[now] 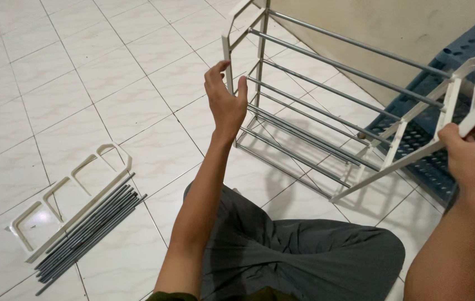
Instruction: The person assembles a metal rack by inserting metal rods into white plastic frames. They repeatedly pick up rods, align them with the frame slots, and push them into place, gradually building the structure on the floor.
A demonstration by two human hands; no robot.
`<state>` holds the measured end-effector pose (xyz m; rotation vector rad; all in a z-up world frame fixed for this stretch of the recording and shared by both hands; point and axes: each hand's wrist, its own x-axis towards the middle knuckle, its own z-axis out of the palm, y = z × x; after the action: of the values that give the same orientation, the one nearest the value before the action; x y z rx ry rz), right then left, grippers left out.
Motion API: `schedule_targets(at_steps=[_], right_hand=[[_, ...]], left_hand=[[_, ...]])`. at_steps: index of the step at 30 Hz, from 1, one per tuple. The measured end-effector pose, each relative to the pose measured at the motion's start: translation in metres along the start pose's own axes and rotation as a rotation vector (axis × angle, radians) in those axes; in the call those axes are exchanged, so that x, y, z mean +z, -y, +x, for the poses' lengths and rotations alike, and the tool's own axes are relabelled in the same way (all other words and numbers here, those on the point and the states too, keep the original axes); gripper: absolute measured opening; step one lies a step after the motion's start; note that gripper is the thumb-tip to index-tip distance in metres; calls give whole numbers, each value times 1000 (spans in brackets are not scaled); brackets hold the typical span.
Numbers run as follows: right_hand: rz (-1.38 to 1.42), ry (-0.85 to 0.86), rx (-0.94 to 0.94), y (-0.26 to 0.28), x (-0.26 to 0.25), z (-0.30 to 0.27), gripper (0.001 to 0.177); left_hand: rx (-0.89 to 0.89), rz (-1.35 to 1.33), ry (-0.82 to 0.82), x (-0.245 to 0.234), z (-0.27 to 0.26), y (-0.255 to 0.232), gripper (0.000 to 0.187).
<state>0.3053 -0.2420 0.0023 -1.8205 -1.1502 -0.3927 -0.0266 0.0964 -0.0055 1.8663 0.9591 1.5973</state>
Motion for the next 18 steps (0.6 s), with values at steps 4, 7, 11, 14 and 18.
schedule_targets(at_steps=[4,7,11,14,18], right_hand=[[-393,-147,274,14,8,0,21],[-395,-282,28,73,10,-11,21],[2,-104,-213,161,59,-9,24],[383,154,-112,203,109,5,24],[356,317,14,226,151,23,45]], left_hand=[[91,-56,17,10,15,17,61],[37,-188,16,24,17,25,66],[85,-200,-16,38,20,35,53],[22,-114,-22,37,21,43,38],[72,-182,17,24,33,52,28]])
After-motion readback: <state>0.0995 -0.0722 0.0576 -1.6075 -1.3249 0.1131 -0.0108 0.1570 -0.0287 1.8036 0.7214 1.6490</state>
